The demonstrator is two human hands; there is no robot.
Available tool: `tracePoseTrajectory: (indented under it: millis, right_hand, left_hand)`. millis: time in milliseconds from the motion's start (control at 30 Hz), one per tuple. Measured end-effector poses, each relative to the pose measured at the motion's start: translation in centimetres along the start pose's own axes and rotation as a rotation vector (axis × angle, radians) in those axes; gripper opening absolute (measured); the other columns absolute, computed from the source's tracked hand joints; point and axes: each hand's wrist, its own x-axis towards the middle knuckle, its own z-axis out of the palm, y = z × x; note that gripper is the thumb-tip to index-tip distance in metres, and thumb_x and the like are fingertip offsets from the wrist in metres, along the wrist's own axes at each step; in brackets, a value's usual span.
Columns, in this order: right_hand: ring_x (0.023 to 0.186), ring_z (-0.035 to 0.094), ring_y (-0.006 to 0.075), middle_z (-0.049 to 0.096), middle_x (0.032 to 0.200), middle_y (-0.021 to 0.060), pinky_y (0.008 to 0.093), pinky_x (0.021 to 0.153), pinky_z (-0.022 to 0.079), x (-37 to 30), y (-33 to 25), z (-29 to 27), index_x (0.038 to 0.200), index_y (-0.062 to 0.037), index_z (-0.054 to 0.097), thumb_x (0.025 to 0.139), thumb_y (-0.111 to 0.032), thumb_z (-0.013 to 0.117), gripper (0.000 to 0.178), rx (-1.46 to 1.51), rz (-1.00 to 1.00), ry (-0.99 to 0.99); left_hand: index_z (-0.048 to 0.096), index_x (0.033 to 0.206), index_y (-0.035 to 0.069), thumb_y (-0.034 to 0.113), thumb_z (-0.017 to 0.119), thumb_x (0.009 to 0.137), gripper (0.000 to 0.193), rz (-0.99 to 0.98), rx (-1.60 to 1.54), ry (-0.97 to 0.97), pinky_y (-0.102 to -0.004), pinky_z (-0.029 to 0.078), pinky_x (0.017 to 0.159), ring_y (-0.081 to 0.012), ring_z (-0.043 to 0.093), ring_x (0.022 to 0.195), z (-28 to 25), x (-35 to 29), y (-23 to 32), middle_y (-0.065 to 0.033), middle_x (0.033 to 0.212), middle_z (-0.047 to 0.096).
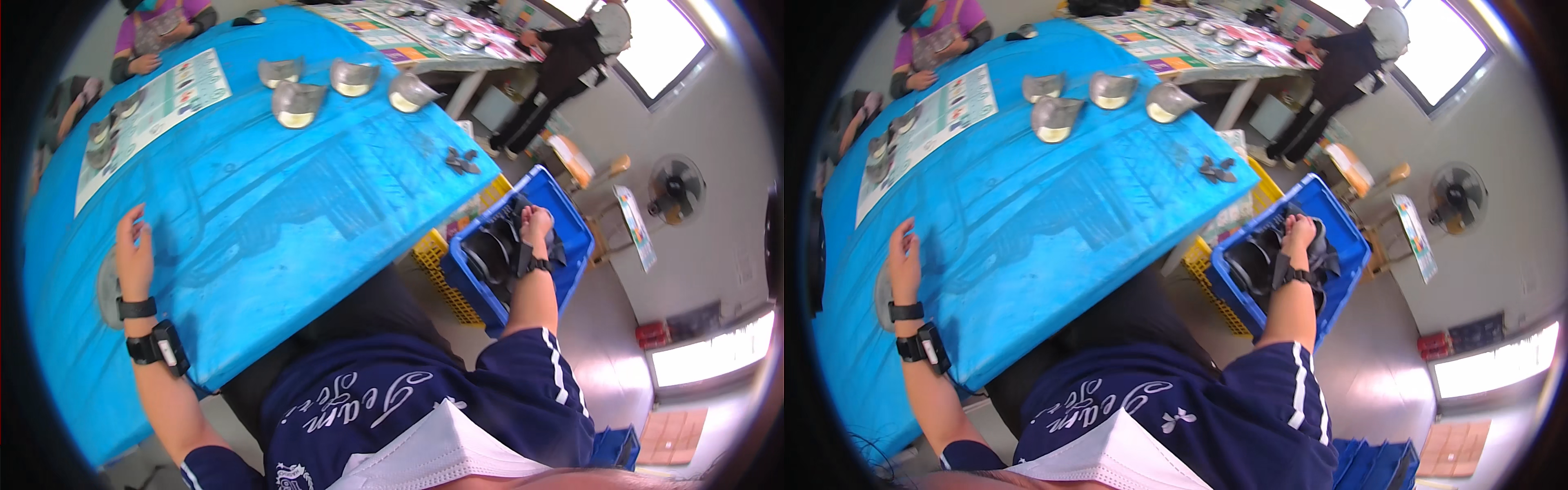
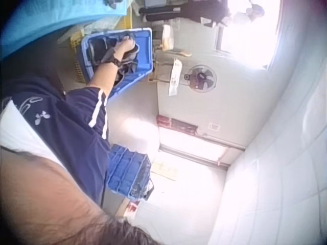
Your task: Inspecting and demonstrating the flexibility of shoe heel components at a workstation.
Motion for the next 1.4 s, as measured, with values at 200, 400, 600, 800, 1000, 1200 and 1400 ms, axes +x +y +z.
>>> tracePoseTrajectory:
  millis: [200,400,600,800,1000,1200,1400]
  right_hand:
    - [0.082,0.055,0.0127,0.056,0.098,0.0093,0.0232,0.075,0.044,-12.0,-3.6,11.7,0.107,0.0,0.048,0.083,-0.004,0.051,0.024,-0.049,-0.579,-0.577]
    - [0.087,0.059,0.0227,0.061,0.094,0.0101,0.0319,0.076,0.045,-27.8,-7.2,23.5,0.094,-0.0042,0.059,0.081,-0.016,0.057,0.018,-0.578,-0.947,-1.214]
    - [0.09,0.057,0.0329,0.06,0.094,0.0151,0.0373,0.078,0.045,-35.9,-1.9,32.3,0.094,-0.0042,0.06,0.078,-0.014,0.055,0.019,-0.482,-0.963,-1.303]
    - [0.09,0.056,0.0295,0.06,0.092,0.0133,0.0351,0.08,0.043,-35.1,2.6,30.5,0.093,-0.0053,0.061,0.076,-0.007,0.058,0.017,-0.377,-1.233,-1.214]
    - [0.08,0.055,0.0091,0.059,0.087,0.0031,0.0241,0.073,0.043,-34.9,1.6,30.6,0.095,-0.0043,0.06,0.083,-0.008,0.056,0.013,-0.203,-0.495,-1.274]
    - [0.083,0.056,0.0133,0.06,0.088,0.0044,0.0256,0.076,0.043,-39.9,2.2,28.3,0.097,-0.0054,0.06,0.082,-0.009,0.057,0.016,-0.254,-0.683,-1.625]
    - [0.093,0.056,0.0207,0.058,0.099,0.0102,0.031,0.08,0.045,-43.8,0.8,25.7,0.102,-0.0044,0.059,0.082,-0.009,0.056,0.02,-0.243,-0.72,-1.919]
  left_hand:
    - [0.054,0.106,0.004,0.008,0.054,0.08,0.026,0.076,0.432,-0.02,-0.035,0.041,0.083,-0.0315,0.051,0.097,-1.8,-0.3,0.8,-0.0162,0.104,0.054]
    - [0.057,0.101,0.005,0.017,0.059,0.078,0.026,0.017,0.433,-0.08,-0.0396,0.044,0.079,-0.034,0.053,0.095,-1.7,-0.9,1.7,-0.0161,0.103,0.055]
    - [0.059,0.1,0.008,0.029,0.064,0.074,0.034,-0.159,0.905,-0.099,-0.0408,0.045,0.077,-0.0305,0.055,0.091,-3.0,-1.8,2.7,-0.0128,0.102,0.057]
    - [0.062,0.087,0.009,0.039,0.061,0.075,0.032,-0.231,0.981,-0.138,-0.0409,0.046,0.074,-0.0293,0.058,0.087,-3.3,-1.4,3.6,-0.0124,0.09,0.062]
    - [0.06,0.098,0.005,0.034,0.067,0.072,0.039,-0.362,0.728,-0.389,-0.0357,0.048,0.073,-0.0281,0.059,0.083,-4.1,-0.7,3.9,-0.0125,0.092,0.062]
    - [0.054,0.11,0.005,0.024,0.076,0.063,0.055,0.137,0.023,-0.651,-0.0328,0.043,0.082,-0.0233,0.054,0.093,-0.7,-1.0,6.4,-0.0107,0.102,0.057]
    - [0.059,0.103,0.007,0.017,0.069,0.066,0.04,0.275,0.016,-0.774,-0.0356,0.041,0.083,-0.0266,0.052,0.096,0.5,-2.0,7.6,-0.0089,0.097,0.057]
